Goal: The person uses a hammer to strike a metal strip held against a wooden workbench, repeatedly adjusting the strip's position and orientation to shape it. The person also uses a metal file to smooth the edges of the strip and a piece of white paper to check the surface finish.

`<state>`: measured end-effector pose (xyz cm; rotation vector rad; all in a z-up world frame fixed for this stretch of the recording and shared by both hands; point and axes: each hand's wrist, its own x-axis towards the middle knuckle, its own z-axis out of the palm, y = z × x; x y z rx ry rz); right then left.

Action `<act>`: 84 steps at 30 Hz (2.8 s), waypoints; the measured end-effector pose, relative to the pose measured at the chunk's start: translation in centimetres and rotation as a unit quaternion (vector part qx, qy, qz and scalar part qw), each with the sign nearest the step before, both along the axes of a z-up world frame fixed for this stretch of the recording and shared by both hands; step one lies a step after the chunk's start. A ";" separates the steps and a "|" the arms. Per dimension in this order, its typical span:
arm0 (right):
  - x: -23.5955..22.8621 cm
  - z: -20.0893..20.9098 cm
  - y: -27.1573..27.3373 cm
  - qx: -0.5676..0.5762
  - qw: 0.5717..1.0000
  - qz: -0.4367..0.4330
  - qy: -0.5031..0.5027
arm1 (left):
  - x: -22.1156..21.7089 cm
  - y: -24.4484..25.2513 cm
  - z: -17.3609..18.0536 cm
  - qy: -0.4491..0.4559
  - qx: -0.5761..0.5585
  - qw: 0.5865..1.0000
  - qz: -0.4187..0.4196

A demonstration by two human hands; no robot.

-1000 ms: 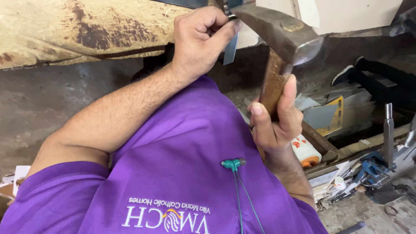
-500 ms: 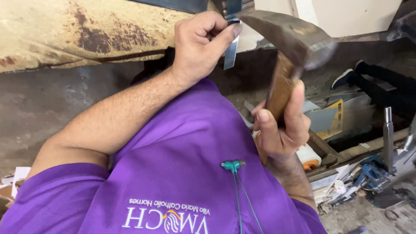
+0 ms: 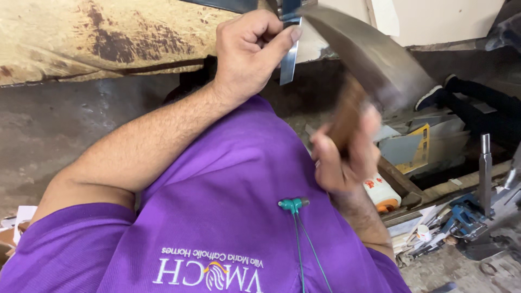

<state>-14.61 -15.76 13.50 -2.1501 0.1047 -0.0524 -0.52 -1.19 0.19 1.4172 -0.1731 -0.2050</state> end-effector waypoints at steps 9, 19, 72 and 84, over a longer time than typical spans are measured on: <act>-0.8 -1.3 -0.6 -0.018 0.997 0.034 -0.066 | 0.3 -0.3 -0.5 -0.012 -0.007 1.000 -0.002; 0.2 -1.1 -0.5 -0.014 0.990 0.064 -0.123 | 0.2 -0.3 -0.4 -0.001 0.007 1.000 -0.006; 10.5 -3.2 -3.5 0.183 0.974 0.132 -0.014 | 0.2 -0.7 6.0 0.073 -0.389 0.918 0.031; 9.5 -0.7 -3.5 0.055 0.980 0.193 0.003 | -0.3 -1.2 6.4 0.051 -0.350 0.935 0.023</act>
